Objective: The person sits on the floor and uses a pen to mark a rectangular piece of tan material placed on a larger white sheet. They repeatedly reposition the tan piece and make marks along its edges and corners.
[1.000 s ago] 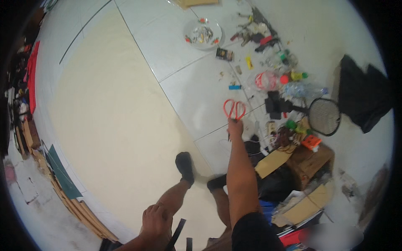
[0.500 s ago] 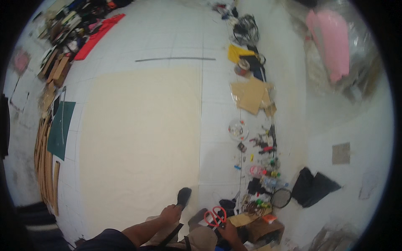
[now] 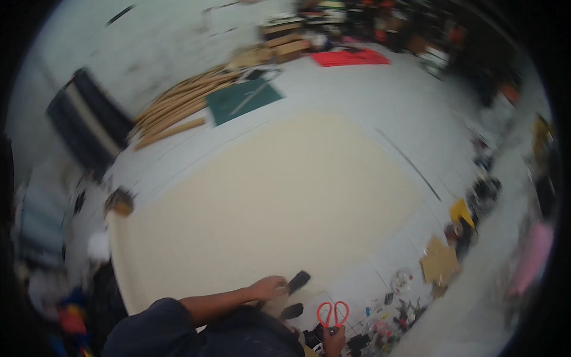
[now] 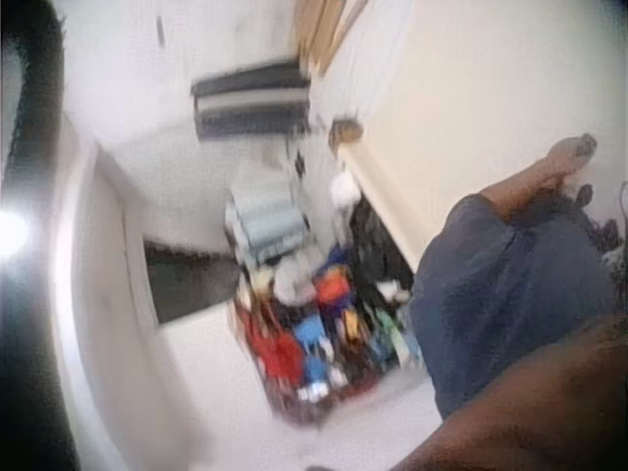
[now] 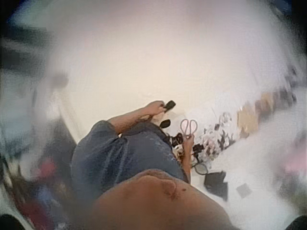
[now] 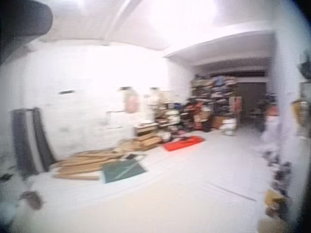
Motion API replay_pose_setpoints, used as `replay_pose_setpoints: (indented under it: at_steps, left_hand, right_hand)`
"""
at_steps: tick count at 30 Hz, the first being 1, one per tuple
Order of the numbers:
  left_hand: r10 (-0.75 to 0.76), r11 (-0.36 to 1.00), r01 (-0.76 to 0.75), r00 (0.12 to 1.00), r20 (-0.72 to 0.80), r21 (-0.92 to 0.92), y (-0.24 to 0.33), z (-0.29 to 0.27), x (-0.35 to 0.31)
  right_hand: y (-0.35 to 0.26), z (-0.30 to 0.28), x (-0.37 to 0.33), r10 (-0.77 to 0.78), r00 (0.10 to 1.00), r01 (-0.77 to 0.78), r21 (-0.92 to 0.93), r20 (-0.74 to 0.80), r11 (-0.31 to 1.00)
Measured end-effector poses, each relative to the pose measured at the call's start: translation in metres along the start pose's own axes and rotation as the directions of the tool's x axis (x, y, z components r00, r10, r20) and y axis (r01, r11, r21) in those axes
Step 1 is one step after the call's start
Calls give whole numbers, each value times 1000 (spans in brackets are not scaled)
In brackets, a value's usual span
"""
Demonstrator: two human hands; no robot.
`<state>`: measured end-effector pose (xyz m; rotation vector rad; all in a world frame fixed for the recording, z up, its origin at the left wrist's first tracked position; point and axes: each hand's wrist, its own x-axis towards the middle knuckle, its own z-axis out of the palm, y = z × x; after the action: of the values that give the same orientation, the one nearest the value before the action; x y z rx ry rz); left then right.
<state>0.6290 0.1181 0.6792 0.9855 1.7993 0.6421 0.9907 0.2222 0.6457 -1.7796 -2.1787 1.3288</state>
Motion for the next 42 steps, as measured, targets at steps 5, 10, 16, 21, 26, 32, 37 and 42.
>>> replay_pose_setpoints:
  at_steps: [5,10,16,21,26,32,37,42]
  left_hand:
    - [132,980,-148,984,-121,-131,17,-8,-60]
    - [27,946,-63,993,-116,-317,-15,-34,-86]
    - [-7,663,-228,951,-310,-713,-82,-100,-113]
    - [-396,617,2,865,-308,-787,-117,-217,-155]
    - [-444,537,-121,801,-402,-835,-156,-302,-149]
    - [-304,389,-458,755,-580,-799,-162,-412,-97]
    - [-403,691,-416,458,-793,-591,-210,-507,-78]
    - [-668,729,46,270,-694,-683,-261,-577,-101]
  right_hand:
    - [-76,3,-10,-179,968,192,-63,173,979]
    - [-171,35,11,-310,891,308,62,331,949]
    - [-337,136,37,-434,729,494,31,529,869]
    - [-449,244,29,-510,660,572,72,551,817]
    - [-544,324,22,-630,607,635,180,485,751]
    - [-660,366,60,-809,329,846,228,488,481]
    - [-753,419,124,-735,-114,930,332,669,157]
    - [-860,473,156,-557,-349,804,547,754,236]
